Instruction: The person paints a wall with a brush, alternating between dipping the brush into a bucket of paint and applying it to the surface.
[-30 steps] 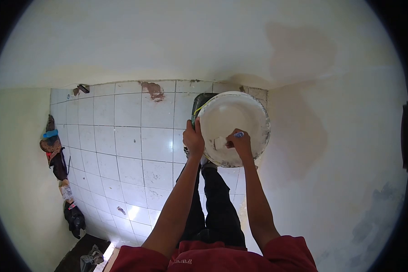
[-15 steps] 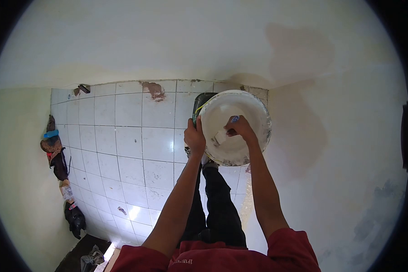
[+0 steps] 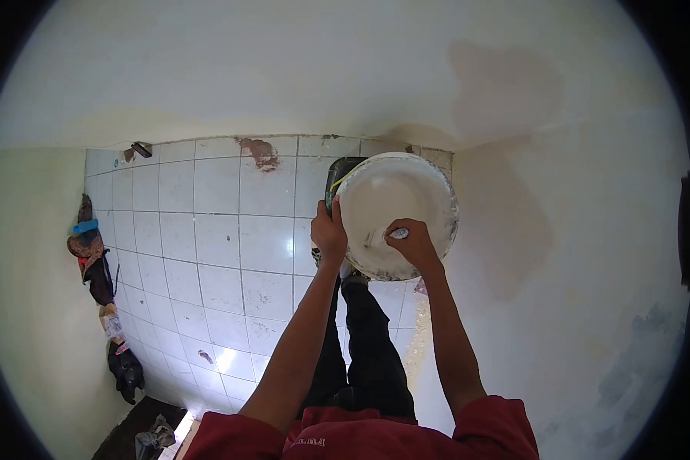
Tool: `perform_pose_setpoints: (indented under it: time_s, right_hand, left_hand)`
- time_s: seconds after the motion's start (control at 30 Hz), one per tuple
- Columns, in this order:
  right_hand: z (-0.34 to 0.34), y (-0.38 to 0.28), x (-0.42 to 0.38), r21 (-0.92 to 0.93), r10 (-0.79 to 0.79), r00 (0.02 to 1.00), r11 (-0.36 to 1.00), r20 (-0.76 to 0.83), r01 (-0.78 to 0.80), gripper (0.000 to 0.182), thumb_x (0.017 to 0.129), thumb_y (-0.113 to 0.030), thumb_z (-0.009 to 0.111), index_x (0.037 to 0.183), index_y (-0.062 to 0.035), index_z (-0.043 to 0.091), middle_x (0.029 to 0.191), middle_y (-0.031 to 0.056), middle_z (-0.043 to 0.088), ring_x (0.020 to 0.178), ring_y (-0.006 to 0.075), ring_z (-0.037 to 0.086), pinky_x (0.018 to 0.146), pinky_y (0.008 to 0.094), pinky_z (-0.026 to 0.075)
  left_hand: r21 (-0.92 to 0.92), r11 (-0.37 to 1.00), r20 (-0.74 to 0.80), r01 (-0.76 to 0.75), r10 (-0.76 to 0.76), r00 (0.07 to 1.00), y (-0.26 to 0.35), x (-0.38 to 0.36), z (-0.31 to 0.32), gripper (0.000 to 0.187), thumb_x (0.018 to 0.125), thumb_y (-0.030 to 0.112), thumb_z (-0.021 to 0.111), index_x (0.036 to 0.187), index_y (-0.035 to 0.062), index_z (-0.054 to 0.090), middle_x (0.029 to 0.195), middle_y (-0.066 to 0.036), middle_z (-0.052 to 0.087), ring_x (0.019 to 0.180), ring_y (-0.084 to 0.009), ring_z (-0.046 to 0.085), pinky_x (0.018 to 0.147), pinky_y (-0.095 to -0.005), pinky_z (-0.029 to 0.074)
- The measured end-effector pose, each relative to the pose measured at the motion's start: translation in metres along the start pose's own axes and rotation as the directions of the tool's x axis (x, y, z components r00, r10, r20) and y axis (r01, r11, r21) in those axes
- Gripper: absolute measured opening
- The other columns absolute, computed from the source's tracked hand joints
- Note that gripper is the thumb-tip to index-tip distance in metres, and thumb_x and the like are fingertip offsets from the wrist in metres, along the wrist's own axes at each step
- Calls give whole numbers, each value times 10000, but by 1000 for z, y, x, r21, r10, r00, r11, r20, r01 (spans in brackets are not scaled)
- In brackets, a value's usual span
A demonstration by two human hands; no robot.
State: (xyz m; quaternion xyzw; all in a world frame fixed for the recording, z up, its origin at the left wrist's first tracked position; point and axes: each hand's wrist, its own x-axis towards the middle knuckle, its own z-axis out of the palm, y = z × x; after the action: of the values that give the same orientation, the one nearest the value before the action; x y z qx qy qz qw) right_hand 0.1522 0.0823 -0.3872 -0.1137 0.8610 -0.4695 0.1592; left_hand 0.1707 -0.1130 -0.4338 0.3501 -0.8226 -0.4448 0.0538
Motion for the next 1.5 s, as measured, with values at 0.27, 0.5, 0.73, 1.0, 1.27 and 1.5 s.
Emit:
perform_pose_setpoints:
  time_s: [0.27, 0.5, 0.73, 1.0, 1.27, 1.5]
  right_hand:
    - [8, 30, 31, 313, 307, 901, 862, 307, -400, 101, 703, -3, 723, 798, 31, 714, 733, 124, 701, 632, 180, 694, 628, 309, 605]
    - [11, 62, 78, 381, 466, 755, 664, 462, -643, 128, 674, 7, 719, 789, 59, 698, 725, 136, 693, 618, 233, 708, 623, 347, 631]
    - [7, 33, 67, 257, 334, 862, 857, 381, -446, 128, 667, 2, 730, 779, 44, 682, 711, 150, 685, 608, 213, 702, 586, 323, 602]
    - [-2, -9, 11, 89, 130, 991, 988, -22, -128, 96, 745, -14, 743, 794, 30, 673, 661, 91, 654, 577, 170, 649, 555, 296, 499]
    - [2, -23, -37, 10, -36, 943, 999, -331, 41, 96, 767, 54, 742, 830, 29, 676, 749, 103, 659, 682, 159, 656, 645, 297, 513]
    - [-14, -91, -61, -37, -84, 913, 996, -399, 76, 125, 756, -22, 760, 867, -26, 703, 792, 142, 611, 745, 330, 627, 683, 399, 494]
  left_hand:
    - [-7, 1000, -6, 7, -7, 1000, 2, 0, 2, 479, 1006, 468, 497, 838, 21, 542, 637, -237, 602, 641, -483, 593, 595, -550, 417]
    - [-8, 1000, -6, 10, -10, 1000, -1, 1, 3, 466, 1007, 449, 505, 827, 20, 534, 642, -240, 601, 640, -484, 593, 593, -547, 420]
    - [-15, 1000, -16, -13, 12, 1000, 0, 0, 1, 461, 1007, 440, 511, 834, 14, 544, 637, -243, 603, 626, -479, 593, 581, -550, 412]
    - [-34, 999, 5, -17, 17, 1000, -3, 1, 1, 455, 1011, 438, 510, 850, 14, 553, 654, -246, 600, 638, -485, 582, 577, -543, 404]
    - [117, 991, 141, -57, 40, 989, -2, 7, -10, 424, 1021, 463, 464, 955, 53, 551, 762, -249, 657, 773, -499, 622, 655, -578, 453]
    - [-44, 961, 296, -274, 274, 915, -14, 24, -42, 405, 954, 268, 625, 1218, -12, 501, 1071, -270, 635, 987, -395, 627, 830, -473, 487]
